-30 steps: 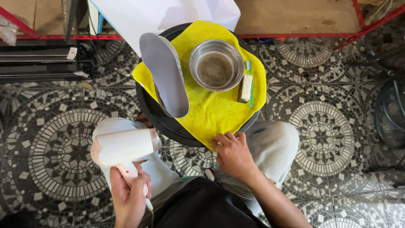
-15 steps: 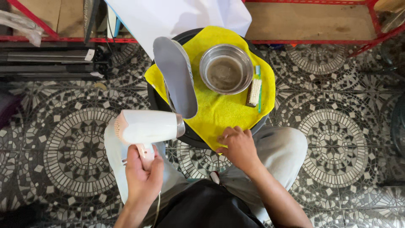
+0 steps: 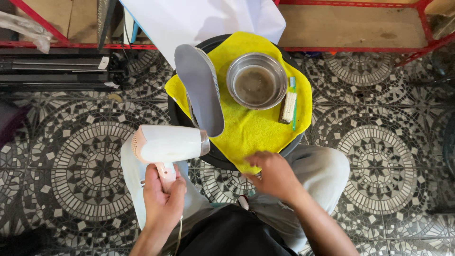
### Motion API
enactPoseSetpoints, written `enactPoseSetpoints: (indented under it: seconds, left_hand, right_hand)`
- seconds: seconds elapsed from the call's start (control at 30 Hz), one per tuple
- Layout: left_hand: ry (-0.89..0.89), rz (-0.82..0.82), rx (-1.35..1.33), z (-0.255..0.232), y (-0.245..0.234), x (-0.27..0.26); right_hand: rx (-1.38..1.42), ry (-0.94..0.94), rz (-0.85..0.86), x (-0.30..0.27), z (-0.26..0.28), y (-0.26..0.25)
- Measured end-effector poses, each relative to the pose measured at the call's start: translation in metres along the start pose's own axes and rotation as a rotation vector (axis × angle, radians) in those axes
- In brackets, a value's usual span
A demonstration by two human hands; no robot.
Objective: The person uses a hair dryer to dry a shoe insole. They hold the insole in one hand and direct the airflow from the hair dryer onto the surface, moving the dryer back and forth to cover different areas.
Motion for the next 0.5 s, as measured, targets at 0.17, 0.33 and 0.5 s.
enactPoseSetpoints:
  seconds: [0.17,0.33,0.5]
  left_hand:
    - [-0.03,0.006,-0.051,0.005,-0.001,0.001]
    - [-0.005,-0.066,0.073,0.003,-0.002,-0.006]
    - [0.015,-0.1,0.007,0.017,-0.002,-0.011]
  right_hand:
    - [0.342,0.123,-0.302,0.06,0.006,-0.046]
    - [0.398,0.235,-0.256,0.125,0.029,-0.057]
    - [0.283,0.16,-0.3,0.151,0.011,-0.036]
Point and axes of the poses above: each hand's wrist, its own x-axis towards the middle knuckle, its own y-axis out of the palm, z = x × y, the point moved 5 cm from there along x, towards the middle knuckle, and after that the axes turned 13 degrees about z, right-handed, at the moved point
